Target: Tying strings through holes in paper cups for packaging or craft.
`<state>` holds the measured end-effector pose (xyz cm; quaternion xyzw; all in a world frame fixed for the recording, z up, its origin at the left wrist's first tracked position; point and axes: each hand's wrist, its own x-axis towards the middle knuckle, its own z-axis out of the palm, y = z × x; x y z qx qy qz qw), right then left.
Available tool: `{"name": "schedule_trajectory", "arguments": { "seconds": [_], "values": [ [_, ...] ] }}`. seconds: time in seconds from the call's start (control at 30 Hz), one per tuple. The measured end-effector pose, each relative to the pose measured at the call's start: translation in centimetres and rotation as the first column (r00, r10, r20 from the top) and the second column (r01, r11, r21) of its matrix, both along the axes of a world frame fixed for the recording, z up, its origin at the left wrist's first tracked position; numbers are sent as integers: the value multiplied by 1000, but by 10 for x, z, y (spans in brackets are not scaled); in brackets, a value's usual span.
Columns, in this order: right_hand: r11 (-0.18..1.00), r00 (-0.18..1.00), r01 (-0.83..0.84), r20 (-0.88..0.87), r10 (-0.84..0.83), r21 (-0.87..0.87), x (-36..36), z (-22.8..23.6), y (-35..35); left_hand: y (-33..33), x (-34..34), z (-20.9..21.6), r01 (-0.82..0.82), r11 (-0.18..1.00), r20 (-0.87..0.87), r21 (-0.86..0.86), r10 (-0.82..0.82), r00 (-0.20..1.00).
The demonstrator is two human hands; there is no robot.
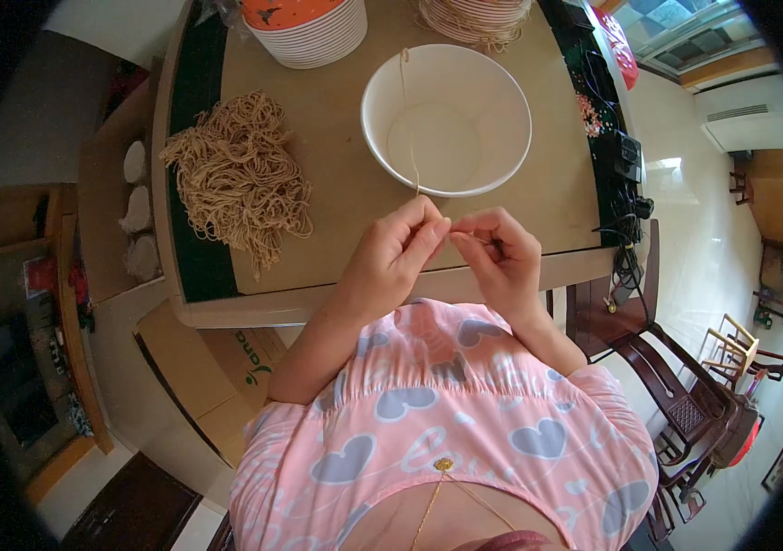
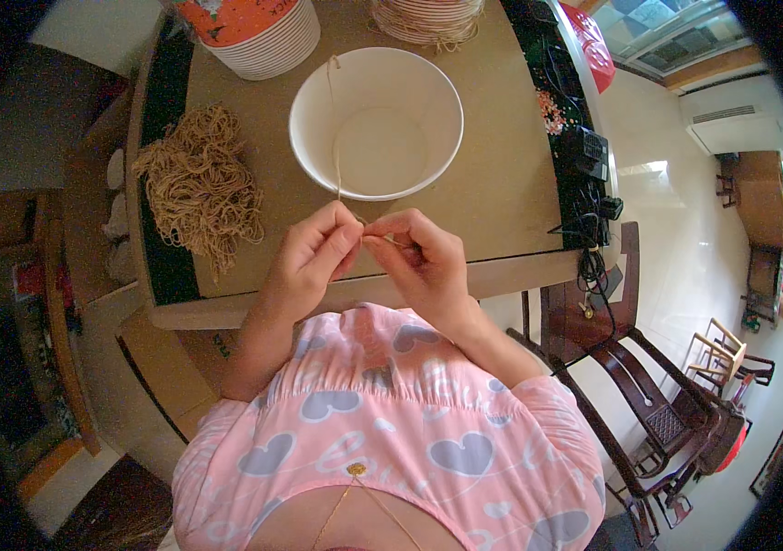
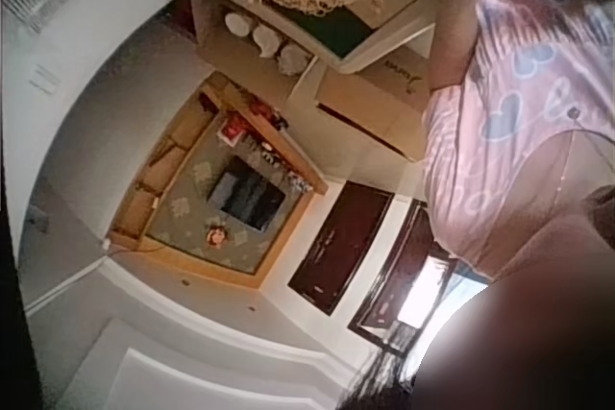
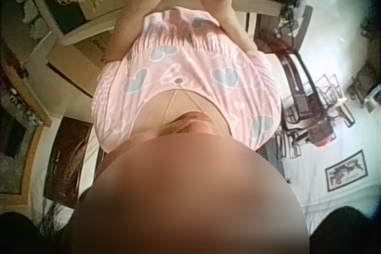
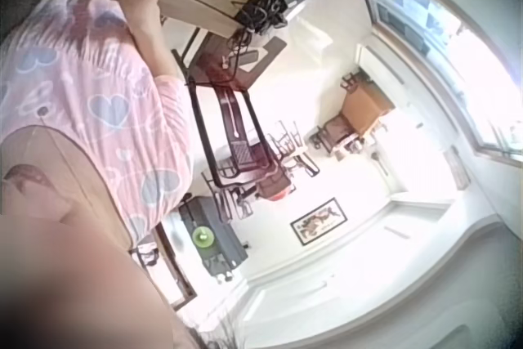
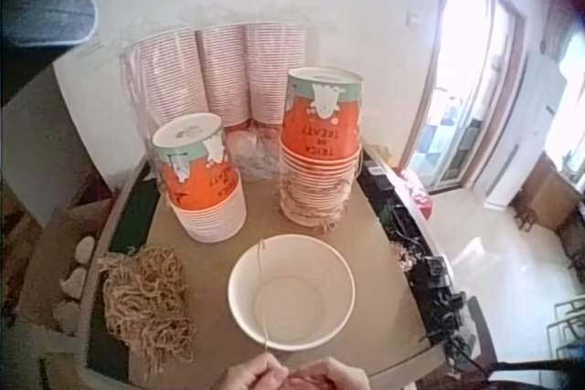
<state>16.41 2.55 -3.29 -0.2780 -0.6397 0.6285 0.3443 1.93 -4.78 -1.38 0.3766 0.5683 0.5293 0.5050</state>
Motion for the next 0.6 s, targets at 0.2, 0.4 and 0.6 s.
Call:
{"name": "schedule_trajectory", "arguments": {
  "seconds": [0.2,0.4,0.6],
  "values": [
    [1000,994,-11,110,11,-2,8,-8,3,-1,-1,-7,9,998,-242,64,6,970],
    [998,993,-9,118,17,-70,12,-9,4,3,3,0,-32,999,-310,34,41,950],
    [999,989,45,140,-46,8,15,-5,5,7,8,6,-55,998,-332,26,61,941]
  ]
}}
